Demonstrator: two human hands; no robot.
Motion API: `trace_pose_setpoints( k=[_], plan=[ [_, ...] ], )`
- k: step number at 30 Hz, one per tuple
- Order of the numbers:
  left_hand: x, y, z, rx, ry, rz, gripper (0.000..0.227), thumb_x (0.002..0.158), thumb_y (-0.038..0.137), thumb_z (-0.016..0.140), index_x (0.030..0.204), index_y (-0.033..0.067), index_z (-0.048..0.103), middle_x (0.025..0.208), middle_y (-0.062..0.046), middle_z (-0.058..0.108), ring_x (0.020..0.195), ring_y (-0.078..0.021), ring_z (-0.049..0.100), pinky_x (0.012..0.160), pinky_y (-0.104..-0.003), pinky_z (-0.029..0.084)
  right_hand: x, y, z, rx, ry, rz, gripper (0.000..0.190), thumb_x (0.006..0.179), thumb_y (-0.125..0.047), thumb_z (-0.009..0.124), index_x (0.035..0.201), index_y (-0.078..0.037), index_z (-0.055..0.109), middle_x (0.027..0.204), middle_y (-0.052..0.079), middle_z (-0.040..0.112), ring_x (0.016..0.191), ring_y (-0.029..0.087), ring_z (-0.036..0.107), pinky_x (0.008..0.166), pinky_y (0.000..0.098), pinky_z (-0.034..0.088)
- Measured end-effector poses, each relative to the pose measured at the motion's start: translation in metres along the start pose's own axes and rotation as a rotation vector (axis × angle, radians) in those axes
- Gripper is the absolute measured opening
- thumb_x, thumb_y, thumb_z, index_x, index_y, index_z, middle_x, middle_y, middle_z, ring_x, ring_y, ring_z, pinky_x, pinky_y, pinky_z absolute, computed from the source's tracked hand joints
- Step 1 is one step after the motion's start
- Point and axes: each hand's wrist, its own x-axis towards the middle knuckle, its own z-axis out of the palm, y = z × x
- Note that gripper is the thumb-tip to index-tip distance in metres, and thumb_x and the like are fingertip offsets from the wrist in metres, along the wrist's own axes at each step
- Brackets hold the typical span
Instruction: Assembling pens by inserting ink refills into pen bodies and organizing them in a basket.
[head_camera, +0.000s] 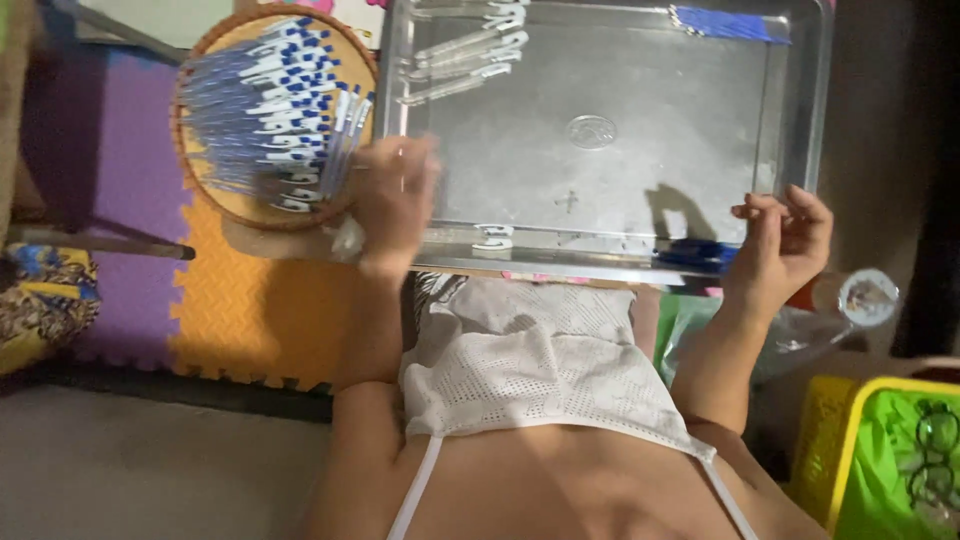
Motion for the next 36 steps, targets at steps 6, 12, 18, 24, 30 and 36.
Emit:
trace_pose_setpoints(
  k=[6,12,18,24,30,36],
  plan=[
    [-0.020,0.085,0.080,-0.218,-0.575,0.266,0.059,0.090,-0.008,0.066,0.144,0.0147,0.065,0.134,-0.009,0.062,0.120,-0.0291,0.063,0.110,-0.043,0.054,-0.006,0.010,-0.036,-0.089,0.067,0.040,0.005,0.109,0.000,0.070,0.109,-0.002,0.066,0.088,0.011,0.068,0.078,0.018,0.067,0.077,0.0280,0.059],
    [-0.030,0.097,0.097,-0.096,-0.502,0.441,0.042,0.087,-0.001,0.067,0.129,-0.0005,0.070,0.141,-0.014,0.058,0.125,-0.0302,0.053,0.111,-0.043,0.046,-0.004,0.016,-0.022,-0.049,0.006,0.052,0.010,0.115,-0.006,0.063,0.109,0.001,0.068,0.094,0.013,0.070,0.085,0.021,0.071,0.085,0.0301,0.062],
    [-0.029,0.097,0.094,-0.201,-0.509,0.326,0.019,0.088,-0.008,0.066,0.104,0.0005,0.070,0.102,-0.011,0.057,0.098,-0.0276,0.058,0.092,-0.041,0.055,0.065,-0.026,0.012,-0.402,-0.336,-0.136,0.009,0.112,0.006,0.072,0.116,0.014,0.068,0.099,0.025,0.074,0.090,0.031,0.073,0.084,0.0362,0.059],
    [-0.038,0.090,0.114,-0.279,-0.603,0.298,0.015,0.094,-0.001,0.067,0.106,0.0050,0.074,0.104,-0.005,0.068,0.093,-0.0204,0.061,0.093,-0.034,0.055,0.177,0.038,0.044,-1.410,-0.538,-0.723,0.031,0.101,-0.009,0.076,0.131,-0.003,0.078,0.127,0.012,0.079,0.098,0.029,0.077,0.079,0.0369,0.063],
    [-0.051,0.087,0.115,-0.552,-0.432,0.322,0.021,0.093,-0.003,0.074,0.113,0.0035,0.076,0.110,-0.008,0.081,0.096,-0.0202,0.078,0.089,-0.029,0.065,0.208,0.125,0.018,-1.706,-0.414,-0.887,0.015,0.102,-0.017,0.065,0.111,-0.016,0.078,0.113,0.002,0.077,0.096,0.022,0.074,0.081,0.0332,0.059],
    [-0.035,0.094,0.082,-0.708,-0.407,0.191,0.022,0.090,-0.002,0.077,0.111,0.0068,0.081,0.098,-0.004,0.078,0.072,-0.0127,0.067,0.064,-0.023,0.056,0.206,0.110,0.026,-1.709,-0.378,-0.958,0.005,0.102,-0.016,0.068,0.097,-0.015,0.069,0.092,0.002,0.069,0.080,0.020,0.067,0.076,0.0316,0.053]
  ],
)
